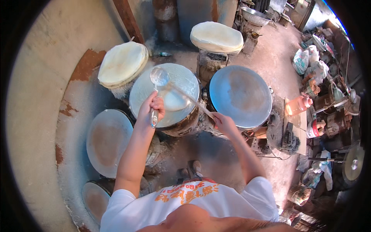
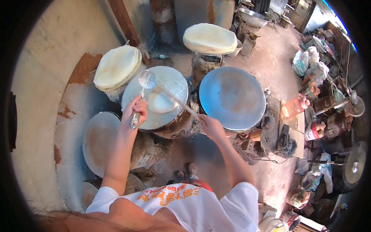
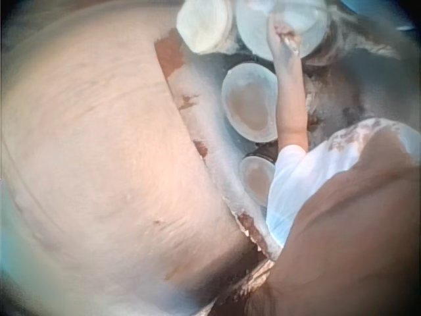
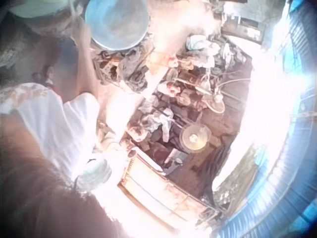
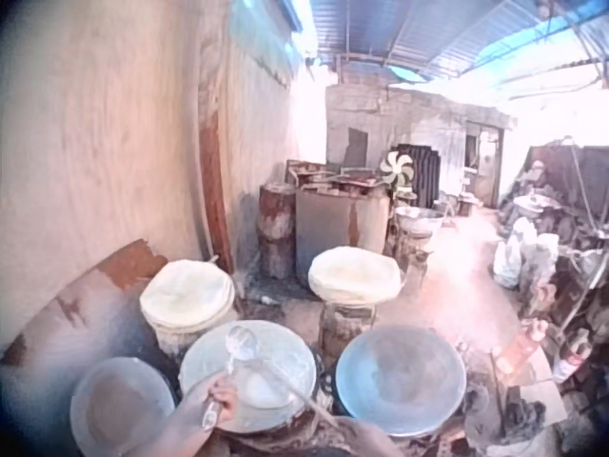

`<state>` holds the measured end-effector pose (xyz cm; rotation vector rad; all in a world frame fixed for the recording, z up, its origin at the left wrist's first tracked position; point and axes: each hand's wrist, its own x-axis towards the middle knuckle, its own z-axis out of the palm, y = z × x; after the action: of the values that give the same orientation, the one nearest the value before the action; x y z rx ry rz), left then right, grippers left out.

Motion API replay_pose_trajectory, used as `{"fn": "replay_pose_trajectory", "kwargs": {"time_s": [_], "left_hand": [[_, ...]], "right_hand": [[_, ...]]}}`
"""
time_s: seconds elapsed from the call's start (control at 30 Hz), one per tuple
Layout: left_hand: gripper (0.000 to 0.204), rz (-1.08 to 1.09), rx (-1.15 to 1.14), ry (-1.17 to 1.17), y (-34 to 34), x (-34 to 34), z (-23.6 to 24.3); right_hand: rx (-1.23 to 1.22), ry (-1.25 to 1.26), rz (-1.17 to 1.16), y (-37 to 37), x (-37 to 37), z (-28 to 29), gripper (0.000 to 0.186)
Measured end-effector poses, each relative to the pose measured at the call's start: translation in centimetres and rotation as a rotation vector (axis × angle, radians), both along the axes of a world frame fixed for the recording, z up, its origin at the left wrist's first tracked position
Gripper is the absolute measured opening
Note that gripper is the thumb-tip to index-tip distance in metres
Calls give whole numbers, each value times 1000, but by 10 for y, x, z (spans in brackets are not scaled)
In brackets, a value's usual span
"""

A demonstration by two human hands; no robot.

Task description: The person uses a ladle to pour batter onto several heated circular plates and uses a scraper to spread it into thin circles. They then use a wooden stick and their hands to peel the cooked sheets from the plates and stack them on nearby platforms.

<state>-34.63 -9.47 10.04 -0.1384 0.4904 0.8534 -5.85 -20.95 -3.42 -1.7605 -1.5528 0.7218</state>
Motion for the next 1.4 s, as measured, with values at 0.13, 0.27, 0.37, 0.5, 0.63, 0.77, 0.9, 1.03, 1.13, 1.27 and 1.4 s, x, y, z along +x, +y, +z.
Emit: {"fn": "replay_pose_trajectory", "kwargs": {"time_s": [0.13,0.27,0.37,0.5,0.63,0.77,0.9,1.03,1.13,1.27,1.4], "left_hand": [[18,104,69,126,-41,6,-55],[24,270,125,280,-102,64,-78],[33,247,-119,-573,-110,43,-77],[32,273,-301,-1079,-135,4,-33],[30,381,-7,-977,-199,-18,5],[28,566,128,-994,-267,-77,37],[40,669,336,-794,-361,-143,55],[30,822,376,-653,-407,-222,36],[29,835,326,-505,-424,-281,18],[27,851,299,-236,-454,-366,-49],[34,790,110,-247,-476,-402,-83]], "right_hand": [[-417,675,-227,-63,-59,-1,36],[-293,527,-57,-51,-99,4,36],[42,-47,82,-36,-104,20,35],[-125,258,-77,-9,-65,18,30],[-127,-18,205,-37,-53,-10,30],[-71,123,178,-44,-66,4,30],[-254,960,224,-94,-73,-53,30],[-552,666,584,-186,-221,13,47],[-567,709,729,-208,-345,11,48],[-518,828,804,-249,-457,-30,45],[-419,837,715,-279,-490,-32,40]]}}
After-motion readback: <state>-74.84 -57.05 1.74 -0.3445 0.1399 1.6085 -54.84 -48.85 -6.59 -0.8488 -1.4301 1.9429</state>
